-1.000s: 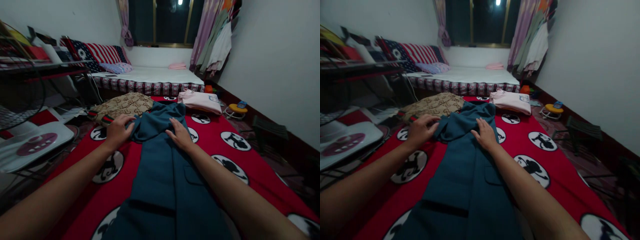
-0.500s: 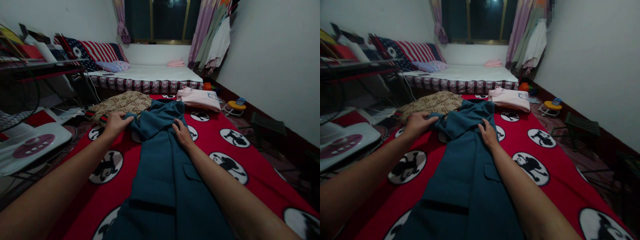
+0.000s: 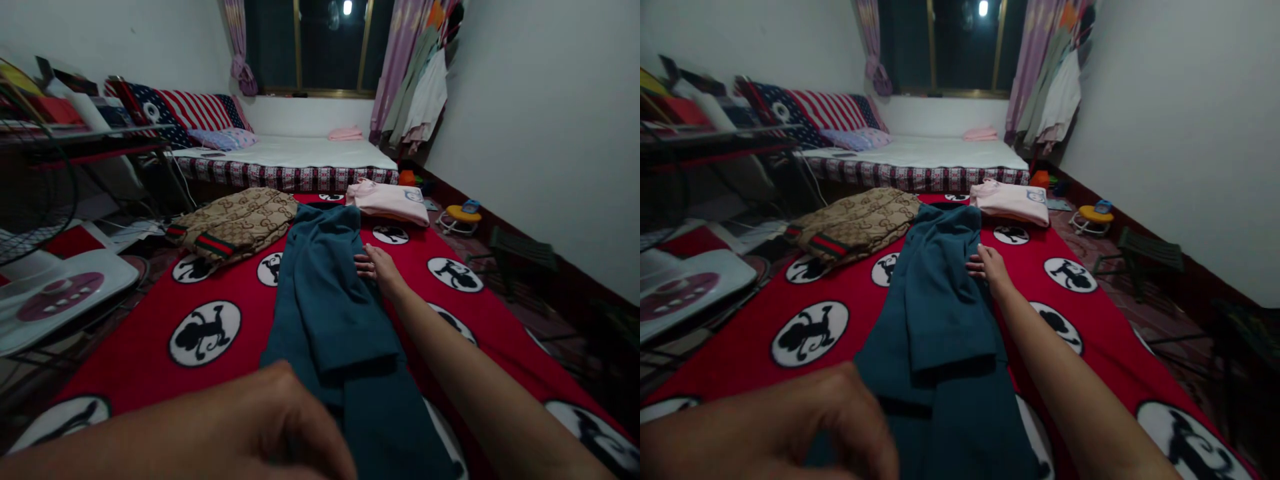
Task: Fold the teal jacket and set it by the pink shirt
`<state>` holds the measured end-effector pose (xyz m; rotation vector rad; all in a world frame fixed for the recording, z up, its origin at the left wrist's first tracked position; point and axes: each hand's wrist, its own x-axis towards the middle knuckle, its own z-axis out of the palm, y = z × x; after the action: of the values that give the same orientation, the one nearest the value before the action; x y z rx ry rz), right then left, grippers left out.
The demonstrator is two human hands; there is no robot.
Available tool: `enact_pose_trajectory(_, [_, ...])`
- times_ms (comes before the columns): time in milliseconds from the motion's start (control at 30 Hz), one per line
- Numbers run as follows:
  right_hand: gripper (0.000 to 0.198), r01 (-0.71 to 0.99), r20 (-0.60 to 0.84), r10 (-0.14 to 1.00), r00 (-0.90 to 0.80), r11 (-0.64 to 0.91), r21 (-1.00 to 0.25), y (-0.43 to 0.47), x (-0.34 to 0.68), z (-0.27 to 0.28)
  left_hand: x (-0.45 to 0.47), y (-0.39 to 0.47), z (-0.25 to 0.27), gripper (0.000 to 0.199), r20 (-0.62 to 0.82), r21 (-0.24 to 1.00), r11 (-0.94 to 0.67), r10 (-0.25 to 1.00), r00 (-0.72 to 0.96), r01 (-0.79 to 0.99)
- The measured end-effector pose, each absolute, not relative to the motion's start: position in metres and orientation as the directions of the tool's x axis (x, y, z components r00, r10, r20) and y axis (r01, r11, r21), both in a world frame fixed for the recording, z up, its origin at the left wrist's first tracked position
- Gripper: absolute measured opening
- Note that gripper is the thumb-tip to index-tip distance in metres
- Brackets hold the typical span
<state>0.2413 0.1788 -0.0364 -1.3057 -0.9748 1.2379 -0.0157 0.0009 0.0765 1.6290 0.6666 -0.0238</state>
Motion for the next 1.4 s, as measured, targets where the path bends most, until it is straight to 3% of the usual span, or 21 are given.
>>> enact_pose_trajectory(67, [0.032, -0.002, -0.168, 0.982, 0.091, -0.168, -0.986, 0.169, 0.241, -0.034, -0.016, 0.024, 0.073, 0.024, -0.207, 0.82, -0.303, 0.635, 0.744, 0.486])
enact_pose_trajectory(133, [0.047, 0.147, -0.136, 0.989, 0.055, -0.143, -0.979, 0.158, 0.239, -0.035, -0.013, 0.052, 0.059, 0.028, 0.007, 0.676, -0.507, 0.73, 0.684, 0.534])
enact_pose_trajectory(200, [0.066, 0.306, -0.031, 0.999, 0.012, -0.033, -0.952, 0.147, 0.236, -0.037, -0.009, 0.076, 0.04, 0.051, 0.085, 0.556, -0.614, 0.712, 0.697, 0.56])
enact_pose_trajectory(267, [0.073, 0.378, 0.077, 0.997, -0.032, 0.083, -0.922, 0.136, 0.233, -0.036, -0.004, 0.089, 0.022, 0.075, 0.061, 0.49, -0.672, 0.661, 0.748, 0.554])
enact_pose_trajectory(333, [0.069, 0.318, 0.108, 0.993, -0.048, 0.118, -0.941, 0.126, 0.232, -0.03, 0.001, 0.092, 0.013, 0.066, 0.004, 0.452, -0.718, 0.594, 0.804, 0.529])
enact_pose_trajectory(400, [0.066, 0.168, 0.087, 0.994, -0.06, 0.096, -0.981, 0.116, 0.231, -0.021, 0.004, 0.088, 0.015, 0.035, -0.054, 0.449, -0.745, 0.528, 0.847, 0.493])
enact_pose_trajectory(500, [0.065, -0.003, 0.047, 0.992, -0.116, 0.047, -0.999, 0.097, 0.23, -0.008, 0.002, 0.082, 0.029, 0.025, -0.174, 0.59, -0.679, 0.422, 0.89, 0.437])
enact_pose_trajectory(600, [0.054, 0.063, -0.056, 0.983, -0.174, -0.046, -0.997, 0.081, 0.234, -0.006, 0.003, 0.086, 0.042, 0.018, -0.305, 0.765, -0.478, 0.32, 0.897, 0.431])
enact_pose_trajectory(667, [0.048, 0.16, -0.152, 0.962, -0.228, -0.117, -0.98, 0.078, 0.24, -0.01, 0.01, 0.097, 0.042, 0.017, -0.273, 0.806, -0.417, 0.368, 0.889, 0.42])
enact_pose_trajectory(733, [0.048, 0.25, -0.271, 0.912, -0.309, -0.198, -0.948, 0.084, 0.249, -0.015, 0.023, 0.113, 0.033, 0.02, -0.078, 0.754, -0.509, 0.558, 0.826, 0.415])
enact_pose_trajectory(833, [0.044, 0.338, -0.352, 0.884, -0.307, -0.244, -0.909, 0.112, 0.264, -0.022, 0.048, 0.134, 0.003, 0.033, 0.283, 0.508, -0.648, 0.748, 0.6, 0.567])
enact_pose_trajectory(900, [0.037, 0.333, -0.264, 0.946, -0.187, -0.192, -0.923, 0.139, 0.272, -0.025, 0.062, 0.143, -0.02, 0.049, 0.344, 0.382, -0.645, 0.764, 0.547, 0.662])
enact_pose_trajectory(1000, [0.024, 0.38, -0.048, 0.999, -0.001, -0.044, -0.924, 0.184, 0.277, -0.026, 0.071, 0.144, -0.049, 0.058, 0.291, 0.29, -0.677, 0.736, 0.611, 0.677])
enact_pose_trajectory(1067, [0.017, 0.523, 0.131, 0.99, 0.042, 0.09, -0.847, 0.212, 0.274, -0.025, 0.072, 0.142, -0.058, 0.056, 0.286, 0.254, -0.716, 0.698, 0.656, 0.651])
enact_pose_trajectory(1167, [0.023, 0.75, 0.364, 0.931, -0.013, 0.25, -0.613, 0.251, 0.263, -0.024, 0.071, 0.139, -0.061, 0.054, 0.296, 0.229, -0.749, 0.662, 0.689, 0.622])
enact_pose_trajectory(1233, [0.032, 0.835, 0.389, 0.92, -0.043, 0.247, -0.492, 0.274, 0.254, -0.024, 0.071, 0.139, -0.06, 0.055, 0.293, 0.221, -0.759, 0.651, 0.701, 0.612])
enact_pose_trajectory(1400, [0.05, 0.932, 0.278, 0.959, -0.048, 0.143, -0.334, 0.318, 0.228, -0.023, 0.071, 0.138, -0.062, 0.055, 0.292, 0.213, -0.82, 0.573, 0.766, 0.532])
